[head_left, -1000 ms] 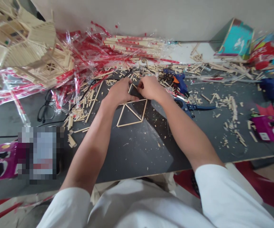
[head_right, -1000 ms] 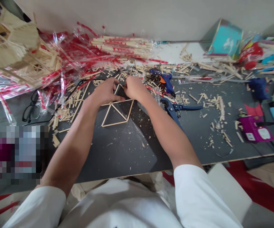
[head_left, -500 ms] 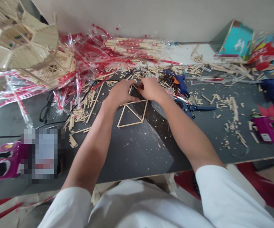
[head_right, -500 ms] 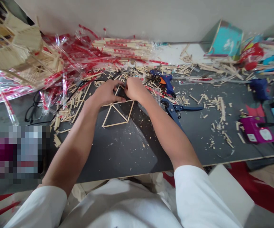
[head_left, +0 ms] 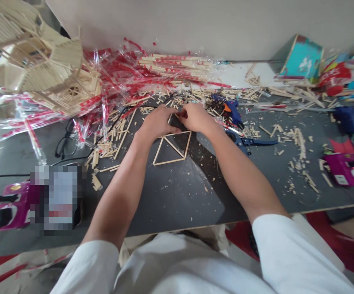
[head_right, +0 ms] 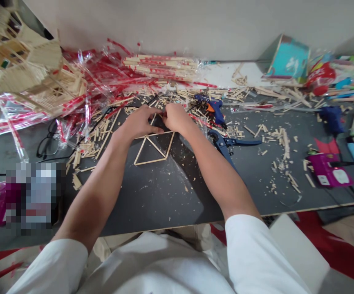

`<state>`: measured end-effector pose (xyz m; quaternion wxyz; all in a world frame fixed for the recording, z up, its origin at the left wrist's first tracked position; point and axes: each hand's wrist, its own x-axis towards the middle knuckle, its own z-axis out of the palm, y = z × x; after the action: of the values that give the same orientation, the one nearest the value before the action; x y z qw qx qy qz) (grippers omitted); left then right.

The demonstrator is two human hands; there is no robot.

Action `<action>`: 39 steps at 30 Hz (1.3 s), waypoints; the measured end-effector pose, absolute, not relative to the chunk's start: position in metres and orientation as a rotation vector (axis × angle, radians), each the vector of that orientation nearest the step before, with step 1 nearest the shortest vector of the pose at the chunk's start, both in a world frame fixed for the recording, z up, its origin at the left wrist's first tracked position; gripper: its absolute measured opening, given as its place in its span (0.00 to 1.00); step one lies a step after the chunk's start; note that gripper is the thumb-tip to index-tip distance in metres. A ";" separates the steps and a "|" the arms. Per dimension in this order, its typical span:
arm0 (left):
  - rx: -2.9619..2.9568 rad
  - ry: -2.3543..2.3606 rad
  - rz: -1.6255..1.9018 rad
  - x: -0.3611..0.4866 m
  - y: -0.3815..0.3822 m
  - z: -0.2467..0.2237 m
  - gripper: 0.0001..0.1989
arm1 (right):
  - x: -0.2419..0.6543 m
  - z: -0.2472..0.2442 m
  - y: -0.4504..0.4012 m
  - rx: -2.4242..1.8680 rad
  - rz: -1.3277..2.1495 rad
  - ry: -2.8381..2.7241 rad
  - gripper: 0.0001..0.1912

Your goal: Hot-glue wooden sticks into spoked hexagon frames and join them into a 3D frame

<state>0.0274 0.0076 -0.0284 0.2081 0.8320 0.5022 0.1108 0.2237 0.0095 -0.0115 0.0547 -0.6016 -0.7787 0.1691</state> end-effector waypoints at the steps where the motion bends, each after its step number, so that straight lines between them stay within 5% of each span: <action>1: 2.320 1.396 0.302 0.027 0.008 -0.028 0.35 | 0.224 -0.011 0.010 -1.830 0.516 -2.362 0.11; 25: 2.452 1.342 0.172 0.032 0.009 -0.021 0.27 | 0.224 -0.003 0.009 -1.875 0.620 -2.358 0.09; 31: 2.388 1.336 0.197 0.031 0.008 -0.023 0.25 | 0.226 -0.004 0.006 -1.879 0.625 -2.296 0.19; 39: 2.345 1.369 0.202 0.032 0.009 -0.022 0.26 | 0.226 0.000 0.007 -1.883 0.647 -2.347 0.09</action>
<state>0.0318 0.0089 -0.0225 0.2077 0.8424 0.4919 0.0727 0.2258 0.0066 -0.0003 0.0319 -0.6115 -0.7621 0.2101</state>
